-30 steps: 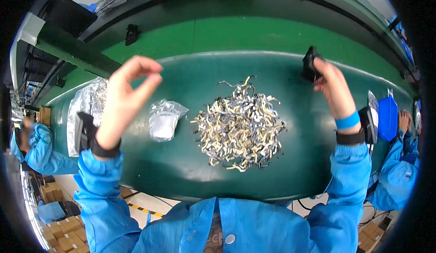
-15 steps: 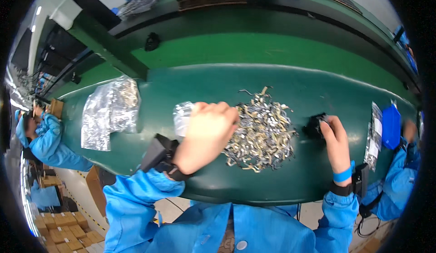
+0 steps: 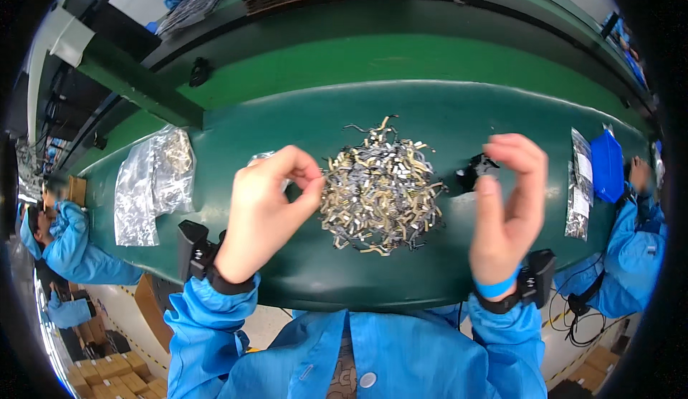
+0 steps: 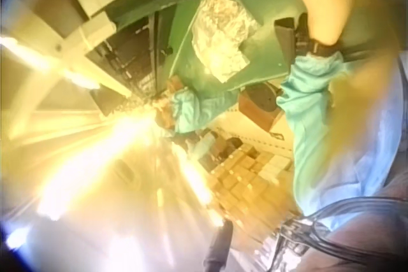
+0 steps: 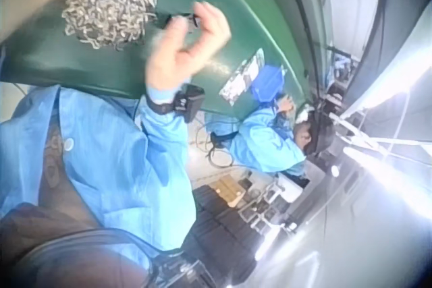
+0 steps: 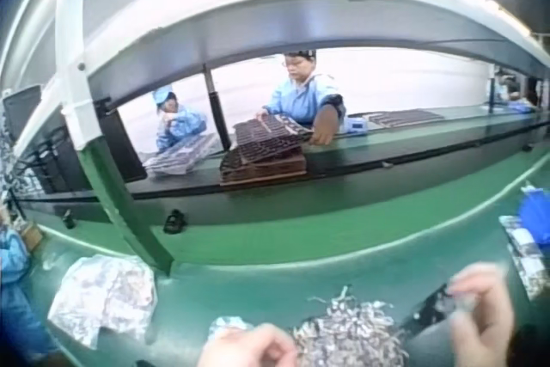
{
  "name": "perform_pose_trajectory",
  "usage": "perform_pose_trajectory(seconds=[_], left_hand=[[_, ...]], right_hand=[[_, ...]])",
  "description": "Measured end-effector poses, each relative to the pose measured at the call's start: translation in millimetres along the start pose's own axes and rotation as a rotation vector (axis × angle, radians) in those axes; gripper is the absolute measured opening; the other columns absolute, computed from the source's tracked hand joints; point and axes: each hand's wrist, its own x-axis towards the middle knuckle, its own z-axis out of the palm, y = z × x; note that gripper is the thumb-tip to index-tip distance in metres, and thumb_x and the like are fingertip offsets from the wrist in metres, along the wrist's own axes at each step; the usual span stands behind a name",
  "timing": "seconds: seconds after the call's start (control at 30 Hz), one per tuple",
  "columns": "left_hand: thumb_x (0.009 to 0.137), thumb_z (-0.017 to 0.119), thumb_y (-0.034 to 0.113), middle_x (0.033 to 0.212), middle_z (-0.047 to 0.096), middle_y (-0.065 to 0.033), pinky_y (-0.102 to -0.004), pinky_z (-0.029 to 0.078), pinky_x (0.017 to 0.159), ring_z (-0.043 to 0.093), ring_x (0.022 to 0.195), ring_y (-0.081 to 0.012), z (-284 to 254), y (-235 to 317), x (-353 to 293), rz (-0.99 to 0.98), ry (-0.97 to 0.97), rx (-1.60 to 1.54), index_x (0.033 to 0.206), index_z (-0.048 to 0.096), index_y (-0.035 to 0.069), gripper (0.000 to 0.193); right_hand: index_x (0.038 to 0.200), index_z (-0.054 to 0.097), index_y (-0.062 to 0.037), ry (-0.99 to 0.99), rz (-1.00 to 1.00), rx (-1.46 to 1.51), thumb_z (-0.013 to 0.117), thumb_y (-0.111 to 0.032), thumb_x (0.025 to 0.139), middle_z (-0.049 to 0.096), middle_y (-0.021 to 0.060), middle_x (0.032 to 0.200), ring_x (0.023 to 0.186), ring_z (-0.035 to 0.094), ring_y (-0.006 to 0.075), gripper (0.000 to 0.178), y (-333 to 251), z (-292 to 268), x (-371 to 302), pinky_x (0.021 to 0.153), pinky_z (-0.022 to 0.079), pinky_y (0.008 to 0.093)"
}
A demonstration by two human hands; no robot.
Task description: Assembling small wire connectors into plastic housings at a factory workbench.
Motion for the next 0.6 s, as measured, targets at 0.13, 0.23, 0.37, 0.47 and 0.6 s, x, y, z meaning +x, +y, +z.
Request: perform_pose_trajectory(seconds=[0.13, 0.23, 0.37, 0.47, 0.6], left_hand=[[0.079, 0.066, -0.006, 0.080, 0.064, -0.0040, -0.0246, 0.049, 0.072, 0.062, 0.079, -0.0103, -16.5, 18.9, -7.8, -0.263, -0.095, -0.478, 0.082, 0.060, -0.001, 0.008], [0.081, 0.064, -0.007, 0.084, 0.066, -0.0053, -0.0252, 0.049, 0.075, 0.063, 0.081, -0.0115, -19.6, 29.9, -16.3, -0.413, -0.102, -0.710, 0.084, 0.060, 0.000, 0.009], [0.070, 0.072, -0.005, 0.086, 0.069, -0.0068, -0.0288, 0.050, 0.074, 0.066, 0.078, -0.0179, -9.5, 30.0, -34.0, 0.099, 0.214, -0.090, 0.083, 0.062, 0.004, 0.019], [0.064, 0.074, 0.001, 0.093, 0.070, -0.0081, -0.0321, 0.052, 0.075, 0.067, 0.081, -0.0185, -7.3, 25.0, -45.5, 0.376, 0.315, 0.319, 0.085, 0.065, 0.006, 0.023], [0.068, 0.072, 0.005, 0.098, 0.071, -0.0114, -0.0325, 0.053, 0.077, 0.068, 0.085, -0.0192, -6.0, 17.3, -55.9, 0.488, 0.250, 0.328, 0.087, 0.066, 0.003, 0.020]], right_hand=[[0.102, 0.060, -0.0020, -0.246, 0.118, 0.173, 0.059, -0.001, 0.082, 0.058, 0.0083, 0.100, 0.087, 0.053, 0.0155, 0.020, -22.8, 22.4, -4.4, 0.077, 0.042, 0.0270], [0.099, 0.062, -0.0034, -0.466, 0.376, 0.388, 0.062, -0.002, 0.085, 0.059, 0.0022, 0.091, 0.077, 0.052, 0.0082, 0.015, -32.7, 36.6, -8.8, 0.069, 0.040, 0.0235], [0.100, 0.060, -0.0057, -0.570, 0.703, 0.734, 0.064, -0.006, 0.090, 0.058, -0.0046, 0.085, 0.074, 0.050, 0.0002, 0.011, -48.0, 45.3, -18.7, 0.065, 0.039, 0.0175], [0.101, 0.057, -0.0050, -0.630, 0.814, 0.880, 0.064, -0.008, 0.091, 0.058, -0.0039, 0.087, 0.077, 0.051, 0.0002, 0.013, -55.1, 50.6, -25.9, 0.067, 0.041, 0.0177], [0.101, 0.057, -0.0013, -0.600, 0.814, 0.887, 0.064, -0.008, 0.091, 0.059, 0.0005, 0.093, 0.087, 0.054, 0.0062, 0.014, -62.5, 59.0, -32.5, 0.076, 0.044, 0.0208]])
